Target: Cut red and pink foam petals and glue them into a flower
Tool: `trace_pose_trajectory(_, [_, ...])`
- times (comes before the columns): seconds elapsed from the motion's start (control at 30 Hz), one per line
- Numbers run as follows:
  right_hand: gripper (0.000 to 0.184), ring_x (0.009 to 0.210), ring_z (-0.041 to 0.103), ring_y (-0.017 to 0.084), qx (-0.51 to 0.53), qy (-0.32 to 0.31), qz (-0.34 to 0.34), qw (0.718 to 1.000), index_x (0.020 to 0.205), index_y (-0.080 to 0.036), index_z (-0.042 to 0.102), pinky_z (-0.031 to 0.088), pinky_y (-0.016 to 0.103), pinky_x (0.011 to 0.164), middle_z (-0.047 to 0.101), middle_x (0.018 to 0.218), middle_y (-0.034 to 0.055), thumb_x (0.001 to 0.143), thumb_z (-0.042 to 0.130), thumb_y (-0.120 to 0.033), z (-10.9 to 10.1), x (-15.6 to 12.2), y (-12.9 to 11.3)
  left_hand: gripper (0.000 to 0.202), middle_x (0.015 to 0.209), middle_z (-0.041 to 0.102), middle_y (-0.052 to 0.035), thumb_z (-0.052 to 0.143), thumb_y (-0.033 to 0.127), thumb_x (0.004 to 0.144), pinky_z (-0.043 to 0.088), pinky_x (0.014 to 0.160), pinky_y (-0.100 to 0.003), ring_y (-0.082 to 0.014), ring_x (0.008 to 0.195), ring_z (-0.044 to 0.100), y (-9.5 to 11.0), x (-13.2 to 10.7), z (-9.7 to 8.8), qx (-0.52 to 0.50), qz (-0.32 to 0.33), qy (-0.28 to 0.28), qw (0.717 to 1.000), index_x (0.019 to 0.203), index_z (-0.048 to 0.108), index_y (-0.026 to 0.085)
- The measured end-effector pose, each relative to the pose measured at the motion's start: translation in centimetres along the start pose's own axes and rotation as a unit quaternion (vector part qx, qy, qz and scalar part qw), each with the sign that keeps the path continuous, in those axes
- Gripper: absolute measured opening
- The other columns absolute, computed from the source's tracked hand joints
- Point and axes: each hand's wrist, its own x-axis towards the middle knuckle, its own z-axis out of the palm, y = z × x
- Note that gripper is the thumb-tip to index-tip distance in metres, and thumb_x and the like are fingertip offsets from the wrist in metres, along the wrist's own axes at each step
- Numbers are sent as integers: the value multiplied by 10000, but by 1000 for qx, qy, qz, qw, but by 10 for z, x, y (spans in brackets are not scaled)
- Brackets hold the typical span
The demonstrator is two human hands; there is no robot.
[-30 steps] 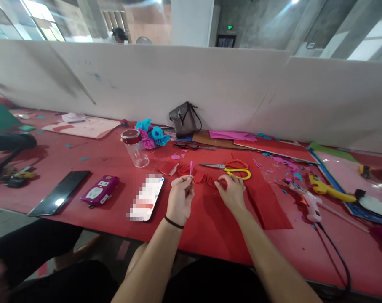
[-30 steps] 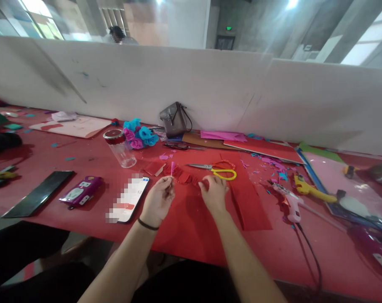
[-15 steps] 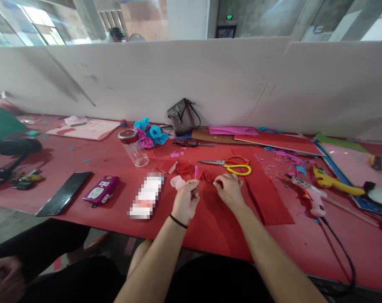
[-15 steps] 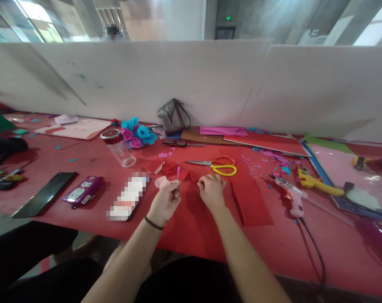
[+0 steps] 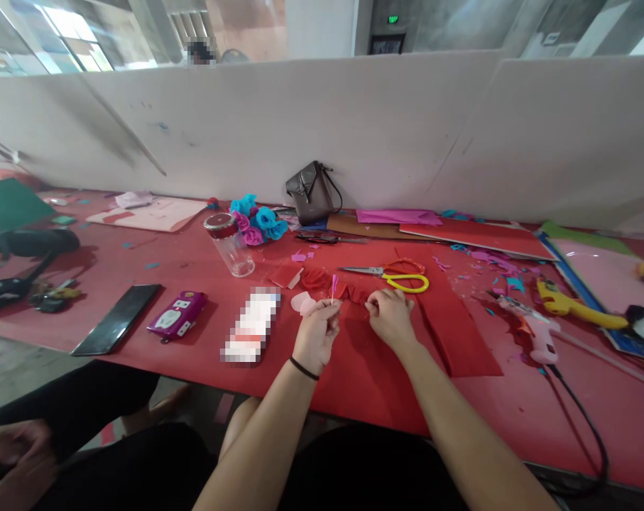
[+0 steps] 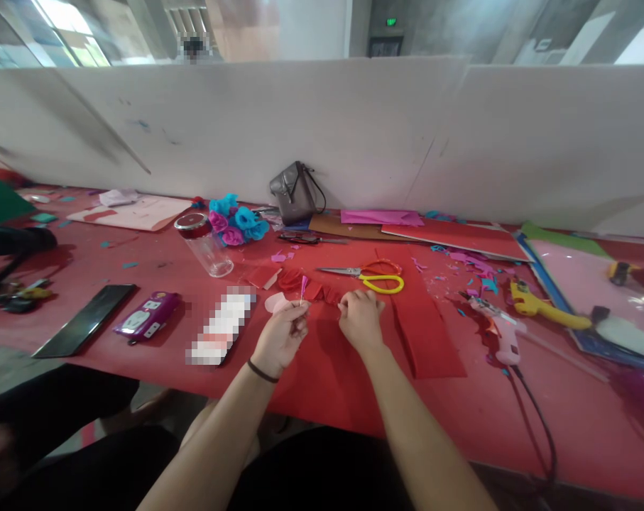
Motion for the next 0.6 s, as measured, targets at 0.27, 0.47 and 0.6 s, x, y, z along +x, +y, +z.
trace_pose_trajectory(0.27, [110,691,481,190,329,32,41,943,692,-233,474,378,310,685,535,706,3,753,490,-324,-1,6,9,229,524,490,57,777,195,517,158,386,-166,9,369,285,-9,7,1,17,19,0,1000,667,623,118])
trace_pose_trajectory(0.47, [108,772,485,229,293,70,76,951,605,-231,528,368,349,764,577,706,39,646,600,-299,-6,6,13,228,476,459,61,806,213,550,148,398,-181,5,367,251,-15,8,6,57,18,-10,998,693,658,116])
trace_pose_trajectory(0.6, [189,703,486,207,359,43,99,927,624,-230,553,377,327,698,565,675,16,647,600,-411,-6,5,8,249,566,563,15,805,153,511,247,436,-193,-28,443,339,-21,11,10,115,59,12,992,745,726,121])
